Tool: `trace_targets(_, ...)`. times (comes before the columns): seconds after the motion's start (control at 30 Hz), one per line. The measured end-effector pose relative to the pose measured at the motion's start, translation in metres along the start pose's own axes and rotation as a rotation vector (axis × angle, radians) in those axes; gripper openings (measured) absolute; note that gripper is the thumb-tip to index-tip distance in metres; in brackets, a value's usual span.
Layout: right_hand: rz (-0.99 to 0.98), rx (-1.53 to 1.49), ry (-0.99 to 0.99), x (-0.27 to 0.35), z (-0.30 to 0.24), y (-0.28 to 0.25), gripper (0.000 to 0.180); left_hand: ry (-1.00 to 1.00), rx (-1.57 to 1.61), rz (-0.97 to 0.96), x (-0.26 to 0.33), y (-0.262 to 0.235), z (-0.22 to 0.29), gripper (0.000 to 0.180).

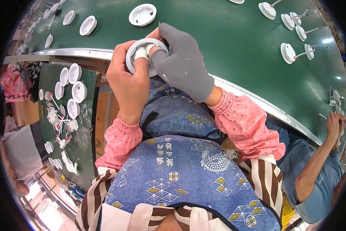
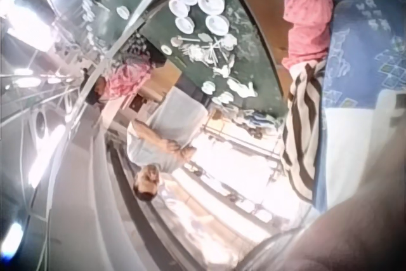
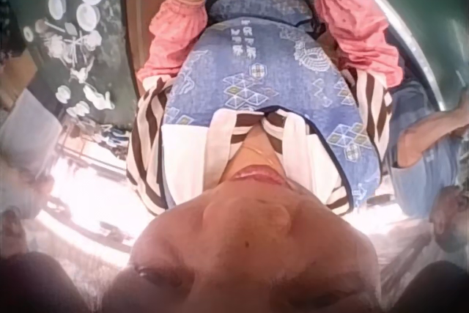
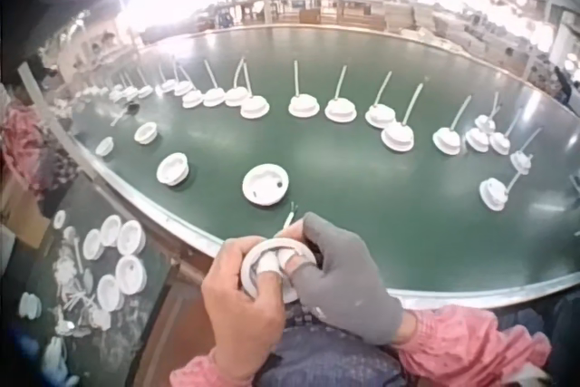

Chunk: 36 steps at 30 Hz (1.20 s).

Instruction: The person assembles an LED light fixture by hand, attaching an LED board and wiring to a fixture base with mounting screws using a screwdriver.

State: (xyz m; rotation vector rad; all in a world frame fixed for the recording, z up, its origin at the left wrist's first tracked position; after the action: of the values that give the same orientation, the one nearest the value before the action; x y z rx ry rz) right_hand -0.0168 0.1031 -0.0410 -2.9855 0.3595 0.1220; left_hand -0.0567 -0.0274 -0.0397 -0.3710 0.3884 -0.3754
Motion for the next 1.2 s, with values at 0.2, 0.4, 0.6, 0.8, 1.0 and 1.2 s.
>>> trace_targets(0.2,-0.035,0.051,-0.044,-0.002,-0.001,-0.002,0.016,0.121,-0.132,0.062,0.005,0.0,-0.001,0.02)
trace_targets(0.4,-0.071,0.065,-0.023,-0.001,-0.004,0.001,0.015,0.172,-0.135,0.083,0.01,-0.002,0.001,0.019)
trace_targets(0.6,-0.009,0.068,-0.03,0.0,-0.009,0.01,0.014,0.115,-0.068,0.101,0.01,-0.002,0.004,0.016)
trace_targets(0.8,0.011,0.142,-0.026,-0.014,0.012,0.015,0.014,0.001,0.026,0.055,0.0,-0.002,-0.012,0.01)
trace_targets(1.0,-0.106,0.11,-0.097,-0.014,-0.006,0.011,0.023,-0.089,0.265,0.022,-0.014,-0.021,-0.014,0.014)
trace_targets(1.2,-0.091,0.081,-0.003,-0.011,-0.011,0.006,0.024,-0.163,0.43,-0.076,-0.013,-0.024,-0.005,0.023)
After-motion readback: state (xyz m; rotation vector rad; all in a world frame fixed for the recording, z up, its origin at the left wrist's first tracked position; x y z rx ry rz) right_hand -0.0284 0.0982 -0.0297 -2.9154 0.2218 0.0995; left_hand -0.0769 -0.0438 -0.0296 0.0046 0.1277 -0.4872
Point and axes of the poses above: each hand's wrist, its own x-axis away from the middle knuckle, its own y-axis out of the palm, z = x × y, the point moved 2 cm from there along -x, towards the middle knuckle, and after that the axes turned 9 degrees about -z, right-handed, at the moved point
